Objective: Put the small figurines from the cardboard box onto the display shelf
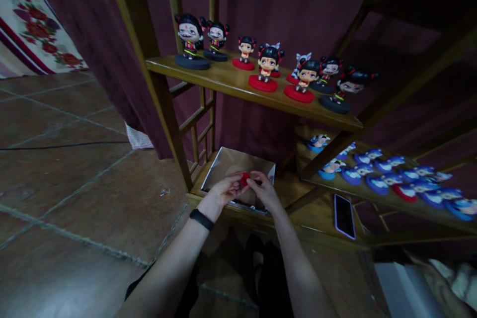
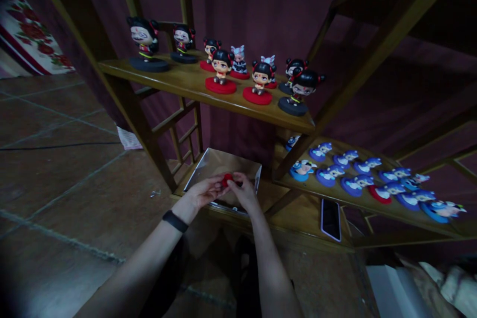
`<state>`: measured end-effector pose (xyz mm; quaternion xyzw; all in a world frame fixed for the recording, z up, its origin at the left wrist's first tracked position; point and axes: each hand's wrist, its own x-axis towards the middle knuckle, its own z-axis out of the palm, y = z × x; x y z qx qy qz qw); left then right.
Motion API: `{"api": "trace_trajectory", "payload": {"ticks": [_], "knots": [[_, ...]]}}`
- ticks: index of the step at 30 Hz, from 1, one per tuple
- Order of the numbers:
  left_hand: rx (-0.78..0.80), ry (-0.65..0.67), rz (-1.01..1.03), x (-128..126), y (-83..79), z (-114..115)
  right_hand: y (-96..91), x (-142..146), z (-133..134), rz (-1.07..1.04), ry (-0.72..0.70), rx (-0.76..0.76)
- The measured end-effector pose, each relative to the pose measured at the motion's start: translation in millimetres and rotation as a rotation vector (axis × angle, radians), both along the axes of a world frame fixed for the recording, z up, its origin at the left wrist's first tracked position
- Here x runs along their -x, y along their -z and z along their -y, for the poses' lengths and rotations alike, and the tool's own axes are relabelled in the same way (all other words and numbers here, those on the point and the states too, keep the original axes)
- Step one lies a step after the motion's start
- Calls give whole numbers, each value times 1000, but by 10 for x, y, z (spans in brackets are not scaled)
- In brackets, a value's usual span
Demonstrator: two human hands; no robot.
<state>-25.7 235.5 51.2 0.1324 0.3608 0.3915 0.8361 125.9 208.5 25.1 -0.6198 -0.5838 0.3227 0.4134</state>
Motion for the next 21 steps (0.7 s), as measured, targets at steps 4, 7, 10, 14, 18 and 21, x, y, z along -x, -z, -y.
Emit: {"api": "trace_trajectory", "payload": {"ticks": [4,7,10,14,18,21], "knots": [[24,-99,-108,169,46,-82,43,-176,153,155,-144,94],[17,-139,-192,307,59,-114,67,-254,313,342,-269,131],[10,-130,-226,376,55,-109,74,-248,415,506,-319,144],[12,-123,-234,364,55,-85,45,-168,447,657,-348,128],[-14,-97,-231,324,67,-70,-11,-99,474,792,-361,140],[-26,-86,-233,309,76,-67,-58,-68,507,891,-356,136]]}}
